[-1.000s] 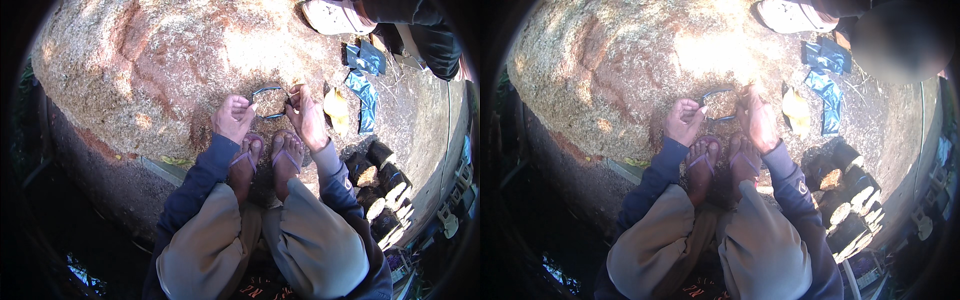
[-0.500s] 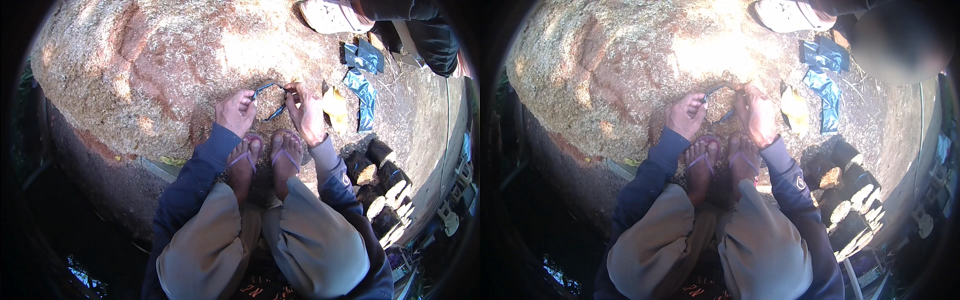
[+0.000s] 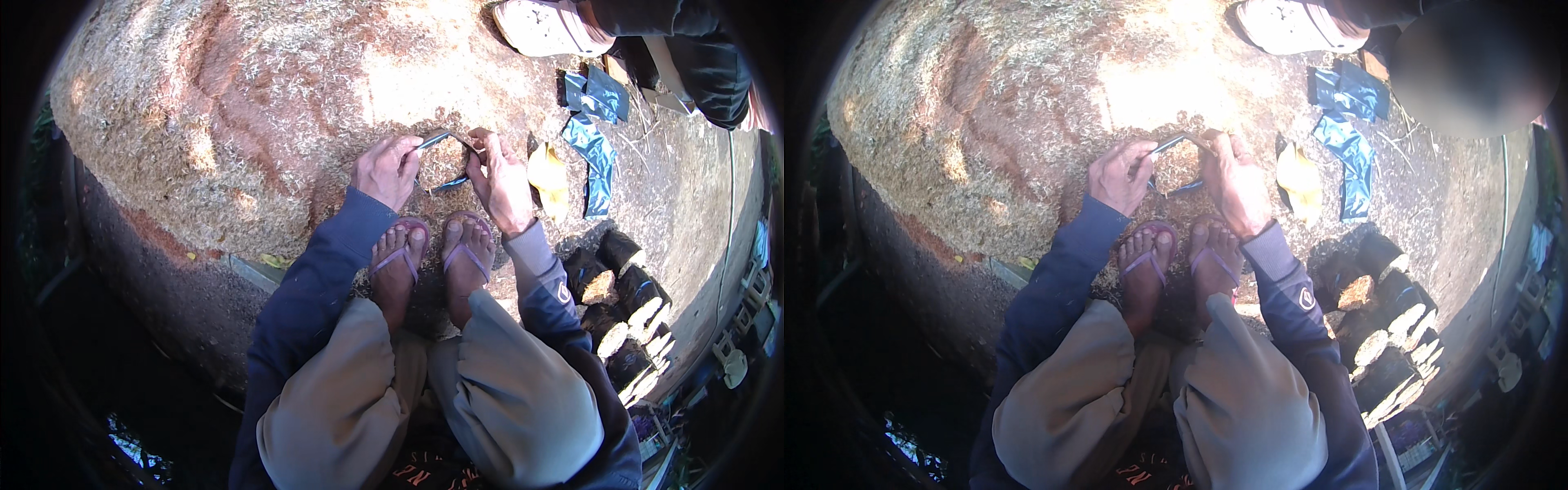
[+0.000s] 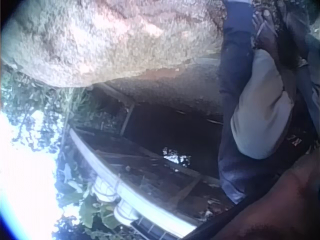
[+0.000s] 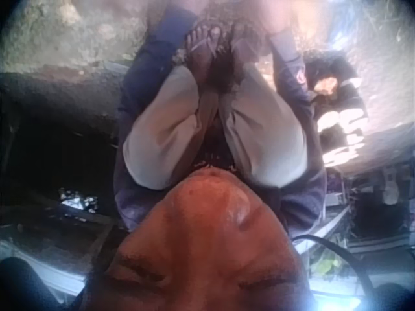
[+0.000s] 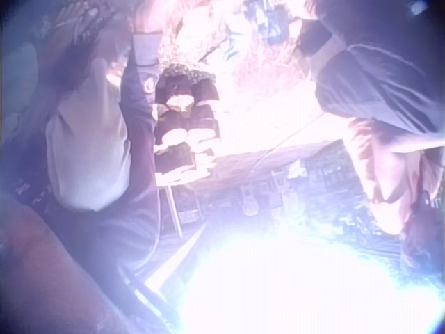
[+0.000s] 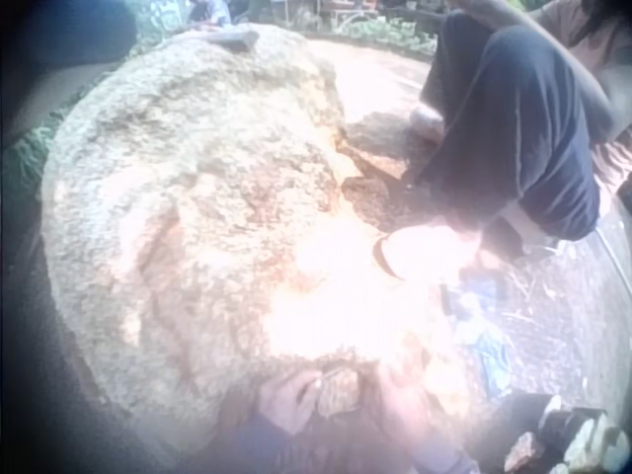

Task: The person sits on the ground and packs cylindrical substrate blocks into small black plastic bags. They open each bag, place a block inside, and set the filled bag aside. A stack of blocks and several filled bags are visible nearby.

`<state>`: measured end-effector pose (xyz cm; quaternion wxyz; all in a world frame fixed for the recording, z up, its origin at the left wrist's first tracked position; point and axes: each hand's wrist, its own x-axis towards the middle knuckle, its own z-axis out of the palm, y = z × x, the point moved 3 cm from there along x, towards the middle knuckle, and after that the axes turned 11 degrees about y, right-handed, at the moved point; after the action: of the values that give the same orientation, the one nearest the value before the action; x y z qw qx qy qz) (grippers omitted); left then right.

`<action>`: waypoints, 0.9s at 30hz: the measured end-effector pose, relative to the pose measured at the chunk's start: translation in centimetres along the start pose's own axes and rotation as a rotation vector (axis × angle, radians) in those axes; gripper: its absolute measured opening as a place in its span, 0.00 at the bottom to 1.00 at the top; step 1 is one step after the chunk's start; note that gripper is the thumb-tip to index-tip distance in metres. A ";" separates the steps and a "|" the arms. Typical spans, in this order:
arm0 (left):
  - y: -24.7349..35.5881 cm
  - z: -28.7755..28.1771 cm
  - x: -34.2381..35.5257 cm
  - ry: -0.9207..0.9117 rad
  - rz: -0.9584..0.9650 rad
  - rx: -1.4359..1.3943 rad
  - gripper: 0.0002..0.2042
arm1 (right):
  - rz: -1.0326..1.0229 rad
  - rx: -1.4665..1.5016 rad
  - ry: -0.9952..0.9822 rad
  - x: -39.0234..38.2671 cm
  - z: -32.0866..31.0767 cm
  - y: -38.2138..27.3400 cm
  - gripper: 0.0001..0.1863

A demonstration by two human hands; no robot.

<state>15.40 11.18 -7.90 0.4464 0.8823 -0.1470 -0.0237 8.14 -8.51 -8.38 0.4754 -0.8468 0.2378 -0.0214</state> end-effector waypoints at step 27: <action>0.4 -0.8 -1.0 0.060 0.111 0.074 0.04 | -0.440 -0.106 -0.024 -0.4 0.8 0.5 0.27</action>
<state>14.45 11.89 -7.15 0.4182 0.8891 -0.1832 0.0330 7.82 -7.90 -9.16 0.4167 -0.9023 0.0426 -0.1018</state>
